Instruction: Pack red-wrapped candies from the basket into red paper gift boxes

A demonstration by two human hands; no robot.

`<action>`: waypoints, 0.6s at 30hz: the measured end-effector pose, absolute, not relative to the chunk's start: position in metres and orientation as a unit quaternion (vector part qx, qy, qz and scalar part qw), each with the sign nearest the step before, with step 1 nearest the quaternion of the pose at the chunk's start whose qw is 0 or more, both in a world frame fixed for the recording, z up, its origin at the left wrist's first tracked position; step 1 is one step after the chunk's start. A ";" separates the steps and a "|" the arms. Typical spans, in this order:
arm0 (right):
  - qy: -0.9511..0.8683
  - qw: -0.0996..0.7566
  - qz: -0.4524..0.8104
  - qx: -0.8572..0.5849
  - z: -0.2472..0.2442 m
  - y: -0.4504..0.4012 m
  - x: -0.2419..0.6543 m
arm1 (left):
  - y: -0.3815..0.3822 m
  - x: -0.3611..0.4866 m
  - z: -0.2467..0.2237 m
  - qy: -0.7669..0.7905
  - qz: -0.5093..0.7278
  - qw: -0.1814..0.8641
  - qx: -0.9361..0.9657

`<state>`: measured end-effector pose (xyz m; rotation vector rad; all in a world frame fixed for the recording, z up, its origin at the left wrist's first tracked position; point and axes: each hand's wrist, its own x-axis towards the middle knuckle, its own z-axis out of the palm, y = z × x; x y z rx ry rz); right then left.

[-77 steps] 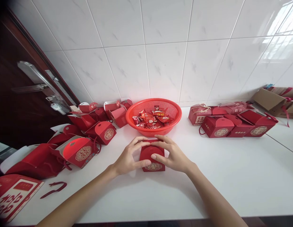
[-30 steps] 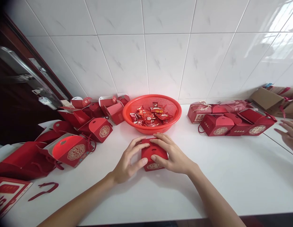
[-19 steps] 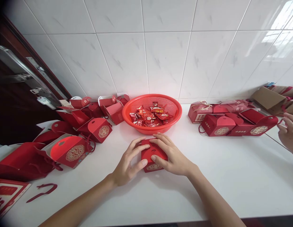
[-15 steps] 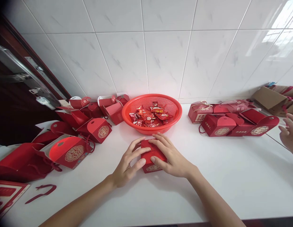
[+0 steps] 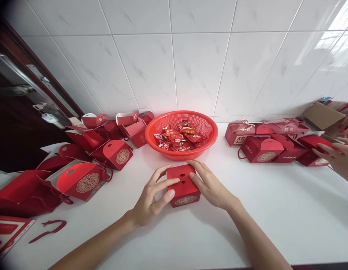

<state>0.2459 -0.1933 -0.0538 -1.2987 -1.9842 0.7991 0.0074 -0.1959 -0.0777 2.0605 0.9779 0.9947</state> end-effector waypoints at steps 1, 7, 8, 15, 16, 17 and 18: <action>-0.749 0.314 0.316 -0.491 -0.054 -0.193 0.245 | -0.196 0.008 -0.078 0.371 0.380 0.318 0.785; -0.749 0.324 0.323 -0.480 -0.053 -0.195 0.242 | -0.197 0.009 -0.078 0.374 0.379 0.325 0.782; -0.750 0.326 0.319 -0.479 -0.053 -0.195 0.241 | -0.197 0.009 -0.078 0.376 0.379 0.325 0.781; -0.757 0.332 0.303 -0.475 -0.053 -0.194 0.242 | -0.197 0.009 -0.078 0.380 0.375 0.320 0.783; -0.761 0.337 0.291 -0.472 -0.054 -0.194 0.242 | -0.197 0.009 -0.079 0.380 0.375 0.319 0.783; -0.766 0.343 0.273 -0.470 -0.055 -0.194 0.242 | -0.198 0.009 -0.079 0.379 0.376 0.317 0.784; -0.773 0.351 0.250 -0.467 -0.056 -0.193 0.243 | -0.198 0.009 -0.080 0.379 0.377 0.313 0.785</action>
